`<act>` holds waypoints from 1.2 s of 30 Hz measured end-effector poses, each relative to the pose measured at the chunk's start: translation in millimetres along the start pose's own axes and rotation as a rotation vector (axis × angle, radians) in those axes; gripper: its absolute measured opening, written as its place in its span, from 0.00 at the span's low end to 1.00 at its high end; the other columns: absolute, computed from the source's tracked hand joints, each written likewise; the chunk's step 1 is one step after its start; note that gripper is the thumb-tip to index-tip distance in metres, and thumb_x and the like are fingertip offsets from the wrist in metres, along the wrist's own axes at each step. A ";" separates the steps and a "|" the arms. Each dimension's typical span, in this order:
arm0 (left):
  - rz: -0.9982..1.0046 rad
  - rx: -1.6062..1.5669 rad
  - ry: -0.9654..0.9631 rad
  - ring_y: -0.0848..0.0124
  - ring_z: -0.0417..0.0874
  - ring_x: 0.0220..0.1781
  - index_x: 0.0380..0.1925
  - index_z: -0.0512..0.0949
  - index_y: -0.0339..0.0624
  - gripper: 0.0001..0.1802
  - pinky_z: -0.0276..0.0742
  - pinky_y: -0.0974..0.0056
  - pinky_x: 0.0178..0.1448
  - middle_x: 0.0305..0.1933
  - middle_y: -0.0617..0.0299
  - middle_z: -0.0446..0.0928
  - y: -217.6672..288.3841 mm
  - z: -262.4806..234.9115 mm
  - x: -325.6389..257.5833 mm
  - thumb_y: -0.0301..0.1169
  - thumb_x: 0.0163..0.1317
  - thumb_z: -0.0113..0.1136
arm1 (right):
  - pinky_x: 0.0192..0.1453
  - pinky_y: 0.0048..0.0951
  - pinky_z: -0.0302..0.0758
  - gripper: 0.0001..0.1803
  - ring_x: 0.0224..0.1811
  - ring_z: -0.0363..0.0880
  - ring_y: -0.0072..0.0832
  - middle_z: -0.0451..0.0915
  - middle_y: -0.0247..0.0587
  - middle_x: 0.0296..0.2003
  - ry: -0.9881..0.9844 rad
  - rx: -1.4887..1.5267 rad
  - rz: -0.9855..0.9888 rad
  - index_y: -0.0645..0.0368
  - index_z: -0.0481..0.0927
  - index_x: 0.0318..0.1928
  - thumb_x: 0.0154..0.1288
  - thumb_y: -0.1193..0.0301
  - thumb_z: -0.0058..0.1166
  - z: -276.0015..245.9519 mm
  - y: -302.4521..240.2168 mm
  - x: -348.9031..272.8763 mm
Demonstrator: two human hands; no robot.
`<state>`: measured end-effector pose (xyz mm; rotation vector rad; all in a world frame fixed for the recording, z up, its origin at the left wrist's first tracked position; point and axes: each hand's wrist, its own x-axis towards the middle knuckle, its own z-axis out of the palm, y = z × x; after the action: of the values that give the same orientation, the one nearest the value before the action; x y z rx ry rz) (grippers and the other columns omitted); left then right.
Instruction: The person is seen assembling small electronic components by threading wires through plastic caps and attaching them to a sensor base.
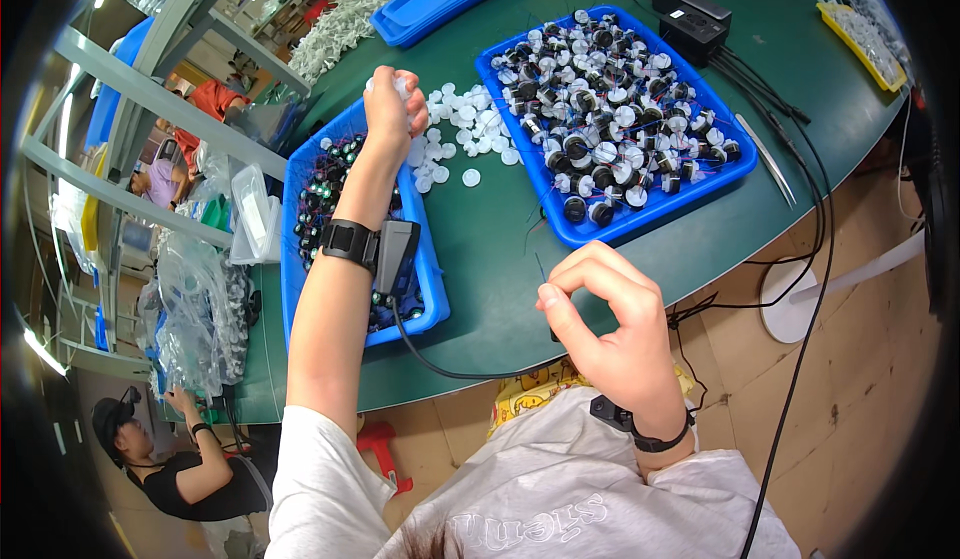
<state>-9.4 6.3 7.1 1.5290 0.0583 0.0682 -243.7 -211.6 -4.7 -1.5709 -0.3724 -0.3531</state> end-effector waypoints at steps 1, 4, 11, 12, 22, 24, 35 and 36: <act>0.010 -0.008 -0.012 0.73 0.53 0.04 0.16 0.62 0.46 0.15 0.44 0.68 0.09 0.07 0.66 0.56 -0.8 -0.6 -0.4 0.41 0.55 0.35 | 0.31 0.26 0.68 0.05 0.25 0.71 0.30 0.71 0.41 0.23 -0.001 0.002 -0.007 0.66 0.71 0.22 0.52 0.81 0.53 1.0 0.5 0.1; 0.025 -0.029 -0.023 0.73 0.50 0.04 0.17 0.61 0.47 0.15 0.43 0.68 0.09 0.07 0.67 0.54 -1.2 0.9 -0.9 0.42 0.56 0.35 | 0.31 0.26 0.68 0.05 0.25 0.71 0.29 0.72 0.40 0.23 0.002 0.008 0.010 0.66 0.71 0.22 0.51 0.81 0.53 3.1 -0.3 0.7; 0.011 -0.074 -0.064 0.73 0.50 0.04 0.17 0.61 0.47 0.16 0.43 0.67 0.09 0.07 0.67 0.54 -0.5 -3.6 -0.9 0.43 0.57 0.33 | 0.40 0.24 0.68 0.04 0.33 0.71 0.23 0.74 0.41 0.31 -0.008 0.566 0.091 0.65 0.69 0.29 0.61 0.79 0.44 7.2 -6.8 -3.9; 0.009 -0.077 -0.065 0.73 0.50 0.04 0.17 0.61 0.47 0.16 0.43 0.67 0.09 0.07 0.67 0.54 -0.6 -4.2 -0.4 0.43 0.57 0.33 | 0.41 0.24 0.68 0.03 0.35 0.70 0.22 0.74 0.43 0.33 -0.081 0.768 0.078 0.65 0.68 0.31 0.62 0.79 0.41 7.8 -12.0 -5.3; 0.015 -0.171 -0.140 0.69 0.58 0.05 0.20 0.64 0.46 0.19 0.49 0.67 0.09 0.09 0.63 0.60 -5.1 -7.5 5.6 0.45 0.60 0.31 | 0.22 0.26 0.66 0.05 0.20 0.70 0.28 0.70 0.40 0.18 -0.451 1.187 0.092 0.63 0.70 0.21 0.50 0.77 0.50 39.2 -98.9 -10.0; 0.020 -0.188 -0.136 0.69 0.59 0.05 0.21 0.64 0.46 0.19 0.50 0.66 0.09 0.10 0.63 0.61 -4.2 -6.2 1.4 0.45 0.60 0.31 | 0.21 0.26 0.65 0.03 0.19 0.69 0.29 0.69 0.39 0.18 -0.533 1.207 -0.004 0.63 0.71 0.20 0.46 0.78 0.50 35.3 -107.0 2.1; 0.055 -0.155 -0.124 0.68 0.63 0.09 0.24 0.66 0.47 0.18 0.52 0.67 0.12 0.13 0.62 0.63 -3.5 -8.8 1.2 0.46 0.61 0.33 | 0.17 0.23 0.52 0.08 0.13 0.58 0.27 0.62 0.38 0.12 0.364 0.524 -0.366 0.64 0.65 0.11 0.31 0.78 0.51 55.0 -130.5 2.7; 0.058 -0.150 -0.117 0.68 0.63 0.09 0.24 0.66 0.47 0.18 0.52 0.67 0.12 0.13 0.62 0.63 -3.8 -8.3 0.5 0.46 0.61 0.33 | 0.16 0.23 0.51 0.08 0.12 0.56 0.27 0.62 0.39 0.12 0.349 0.502 -0.417 0.65 0.66 0.11 0.31 0.78 0.52 49.9 -125.8 3.7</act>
<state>-9.6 14.4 2.9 1.3821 -0.0828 0.0290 -296.6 -158.3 107.9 -0.9121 -0.4717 -0.7792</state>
